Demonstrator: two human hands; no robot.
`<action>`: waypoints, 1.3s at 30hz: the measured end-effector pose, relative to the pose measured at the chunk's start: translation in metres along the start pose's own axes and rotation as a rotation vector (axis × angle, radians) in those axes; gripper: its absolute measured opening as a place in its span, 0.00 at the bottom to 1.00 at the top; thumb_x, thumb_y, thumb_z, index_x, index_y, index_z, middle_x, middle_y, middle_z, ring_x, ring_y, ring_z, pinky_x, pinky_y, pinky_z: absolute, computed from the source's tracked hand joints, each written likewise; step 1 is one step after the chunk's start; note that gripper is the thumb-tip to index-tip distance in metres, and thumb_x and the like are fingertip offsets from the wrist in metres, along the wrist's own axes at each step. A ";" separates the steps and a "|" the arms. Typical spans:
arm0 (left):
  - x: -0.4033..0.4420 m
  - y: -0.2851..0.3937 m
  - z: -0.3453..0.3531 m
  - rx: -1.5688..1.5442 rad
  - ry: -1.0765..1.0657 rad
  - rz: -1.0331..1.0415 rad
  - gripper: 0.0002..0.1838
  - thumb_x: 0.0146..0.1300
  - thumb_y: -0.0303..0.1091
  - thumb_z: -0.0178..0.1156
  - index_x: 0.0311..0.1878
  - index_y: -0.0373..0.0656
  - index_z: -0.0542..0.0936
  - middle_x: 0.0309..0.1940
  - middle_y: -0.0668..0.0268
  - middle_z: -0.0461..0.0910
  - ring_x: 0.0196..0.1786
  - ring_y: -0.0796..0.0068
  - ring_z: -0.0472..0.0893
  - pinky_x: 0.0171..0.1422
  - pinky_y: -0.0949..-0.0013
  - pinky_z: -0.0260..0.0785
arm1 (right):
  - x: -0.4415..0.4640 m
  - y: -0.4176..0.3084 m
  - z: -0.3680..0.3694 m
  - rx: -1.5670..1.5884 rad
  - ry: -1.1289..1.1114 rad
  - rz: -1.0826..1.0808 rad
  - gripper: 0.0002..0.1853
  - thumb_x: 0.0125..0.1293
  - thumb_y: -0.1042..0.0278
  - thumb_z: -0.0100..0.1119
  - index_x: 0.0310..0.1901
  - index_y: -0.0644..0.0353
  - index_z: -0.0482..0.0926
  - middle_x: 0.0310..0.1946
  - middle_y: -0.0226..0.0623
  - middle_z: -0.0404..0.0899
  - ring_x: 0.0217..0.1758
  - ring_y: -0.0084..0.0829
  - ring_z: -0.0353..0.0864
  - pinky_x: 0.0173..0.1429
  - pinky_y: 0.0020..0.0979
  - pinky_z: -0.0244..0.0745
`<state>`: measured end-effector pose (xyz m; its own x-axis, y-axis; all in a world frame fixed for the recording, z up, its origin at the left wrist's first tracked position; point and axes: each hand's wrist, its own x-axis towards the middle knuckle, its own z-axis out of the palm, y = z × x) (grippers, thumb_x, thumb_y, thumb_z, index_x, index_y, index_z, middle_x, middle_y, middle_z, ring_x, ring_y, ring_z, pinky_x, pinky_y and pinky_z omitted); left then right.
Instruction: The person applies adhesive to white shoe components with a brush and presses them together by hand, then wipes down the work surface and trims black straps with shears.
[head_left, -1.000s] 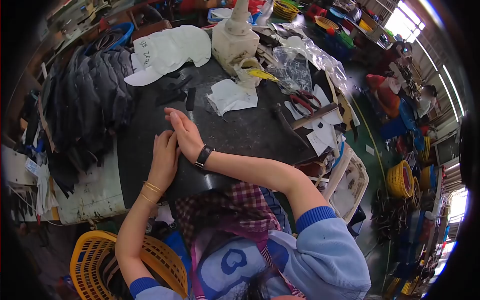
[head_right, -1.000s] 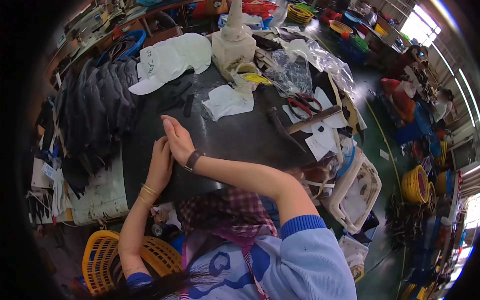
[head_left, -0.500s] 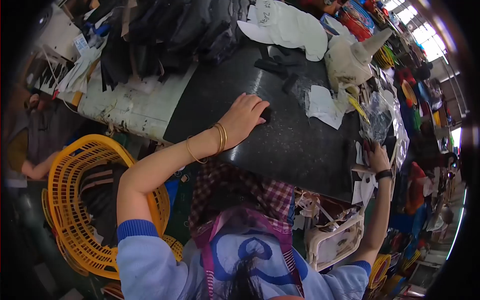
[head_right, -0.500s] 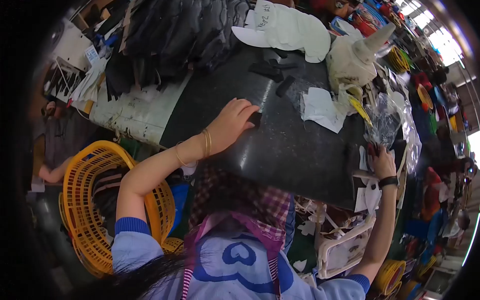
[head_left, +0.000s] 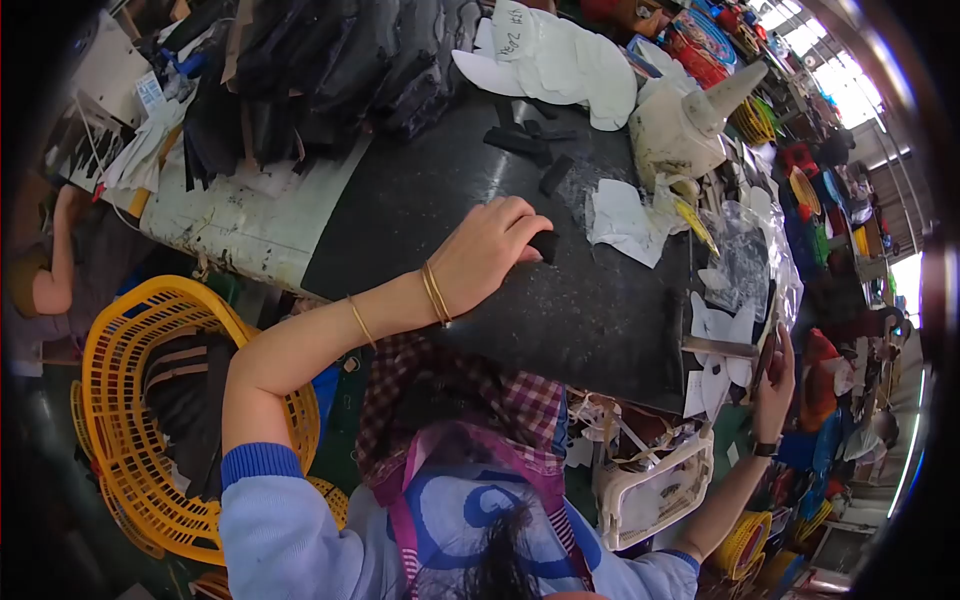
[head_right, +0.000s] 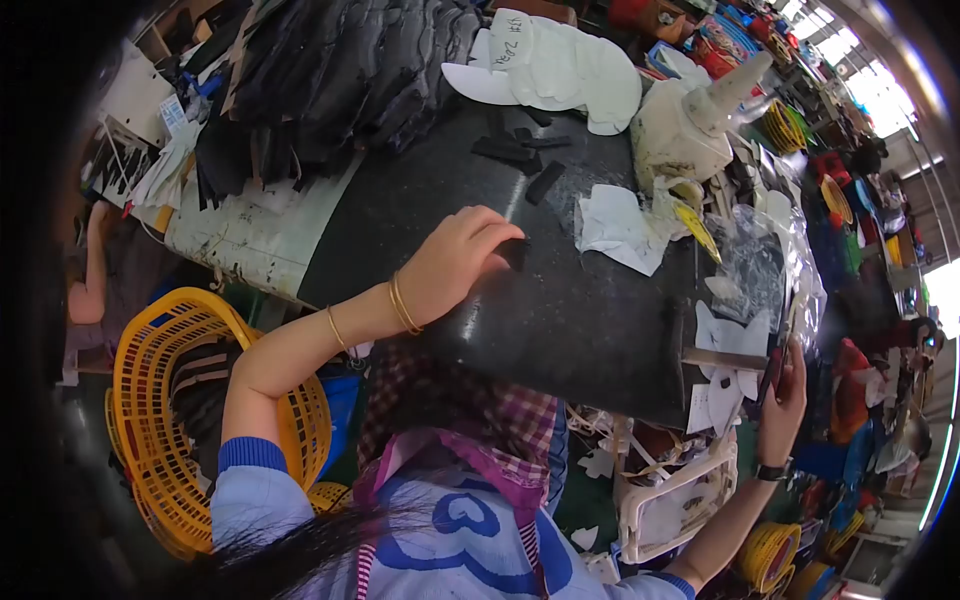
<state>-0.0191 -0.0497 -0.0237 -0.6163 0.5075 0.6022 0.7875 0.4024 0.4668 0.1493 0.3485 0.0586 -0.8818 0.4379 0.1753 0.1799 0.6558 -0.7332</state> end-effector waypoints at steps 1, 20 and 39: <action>0.008 0.014 0.001 -0.078 0.033 0.023 0.14 0.55 0.30 0.61 0.45 0.40 0.75 0.39 0.62 0.72 0.43 0.61 0.74 0.47 0.63 0.66 | -0.018 -0.011 0.013 0.138 0.134 0.009 0.28 0.63 0.78 0.51 0.66 0.59 0.60 0.27 0.28 0.70 0.25 0.15 0.65 0.28 0.16 0.61; 0.029 0.152 -0.019 -0.806 -0.048 -0.019 0.26 0.57 0.23 0.59 0.58 0.40 0.62 0.37 0.56 0.73 0.41 0.59 0.75 0.48 0.64 0.67 | -0.130 -0.090 0.095 0.199 -0.179 -0.354 0.46 0.46 0.34 0.66 0.56 0.66 0.66 0.38 0.42 0.70 0.40 0.38 0.73 0.45 0.32 0.69; 0.036 0.144 -0.022 -0.498 -0.271 0.151 0.21 0.64 0.41 0.55 0.53 0.35 0.68 0.37 0.51 0.78 0.41 0.50 0.78 0.45 0.59 0.70 | -0.137 -0.083 0.093 0.157 -0.085 -0.357 0.36 0.49 0.41 0.66 0.51 0.64 0.73 0.28 0.40 0.72 0.29 0.36 0.73 0.36 0.30 0.70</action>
<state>0.0721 0.0100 0.0796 -0.4250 0.7346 0.5289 0.7337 -0.0627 0.6766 0.2145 0.1767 0.0340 -0.9110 0.1425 0.3870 -0.2073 0.6530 -0.7284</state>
